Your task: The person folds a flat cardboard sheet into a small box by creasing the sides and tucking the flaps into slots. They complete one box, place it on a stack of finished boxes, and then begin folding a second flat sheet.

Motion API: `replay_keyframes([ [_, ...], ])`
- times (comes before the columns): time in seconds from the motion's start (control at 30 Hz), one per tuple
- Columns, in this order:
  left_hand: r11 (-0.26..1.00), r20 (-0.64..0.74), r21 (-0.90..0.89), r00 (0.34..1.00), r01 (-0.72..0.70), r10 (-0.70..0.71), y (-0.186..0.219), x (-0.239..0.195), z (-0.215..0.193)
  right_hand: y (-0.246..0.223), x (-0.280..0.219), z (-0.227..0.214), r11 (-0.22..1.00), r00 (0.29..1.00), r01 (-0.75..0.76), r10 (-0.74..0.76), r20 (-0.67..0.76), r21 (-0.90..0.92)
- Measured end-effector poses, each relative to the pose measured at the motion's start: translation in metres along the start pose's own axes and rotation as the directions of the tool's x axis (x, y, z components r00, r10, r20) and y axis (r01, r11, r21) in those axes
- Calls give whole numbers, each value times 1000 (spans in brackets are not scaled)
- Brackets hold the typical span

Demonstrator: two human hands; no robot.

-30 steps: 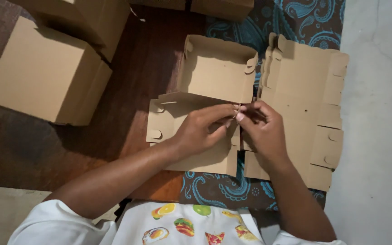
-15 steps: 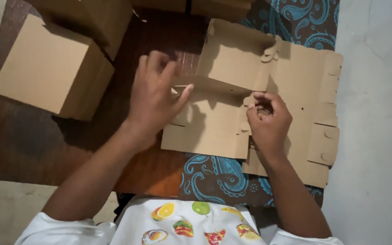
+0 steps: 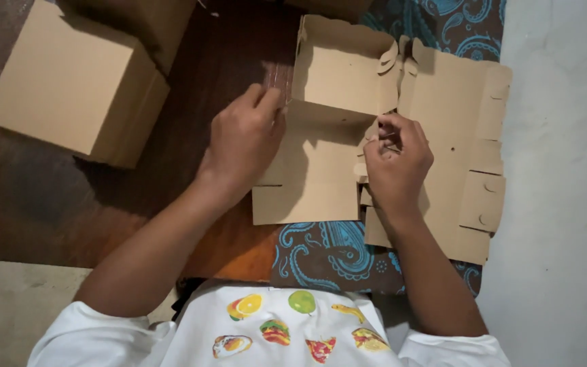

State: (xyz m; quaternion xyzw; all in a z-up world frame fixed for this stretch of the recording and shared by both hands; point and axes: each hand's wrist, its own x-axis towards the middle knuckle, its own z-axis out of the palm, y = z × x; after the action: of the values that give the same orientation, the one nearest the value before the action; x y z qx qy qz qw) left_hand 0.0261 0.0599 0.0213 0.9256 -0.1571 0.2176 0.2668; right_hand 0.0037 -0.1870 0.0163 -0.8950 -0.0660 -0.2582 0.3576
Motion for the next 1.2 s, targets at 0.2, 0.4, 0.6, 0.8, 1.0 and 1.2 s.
replay_keyframes([
  [0.2,990,-31,121,996,-73,78,-4,5,2,-28,-1,-11,868,966,259,-228,124,-424],
  [0.4,996,-121,-2,989,-92,91,-18,1,28,-68,-10,-4,857,745,508,-389,541,-83],
  [0.6,932,51,-362,999,20,-2,-21,-6,27,-75,2,12,951,609,295,-110,786,-95],
  [0.8,961,333,-262,943,94,-2,-30,-7,26,-76,24,5,966,551,257,-130,824,-19],
  [1.0,971,327,-237,944,28,53,-23,4,-25,-74,28,7,969,527,247,-144,838,11],
  [1.2,840,639,-134,694,525,-332,-34,17,-40,-87,38,3,991,539,134,-99,836,31],
])
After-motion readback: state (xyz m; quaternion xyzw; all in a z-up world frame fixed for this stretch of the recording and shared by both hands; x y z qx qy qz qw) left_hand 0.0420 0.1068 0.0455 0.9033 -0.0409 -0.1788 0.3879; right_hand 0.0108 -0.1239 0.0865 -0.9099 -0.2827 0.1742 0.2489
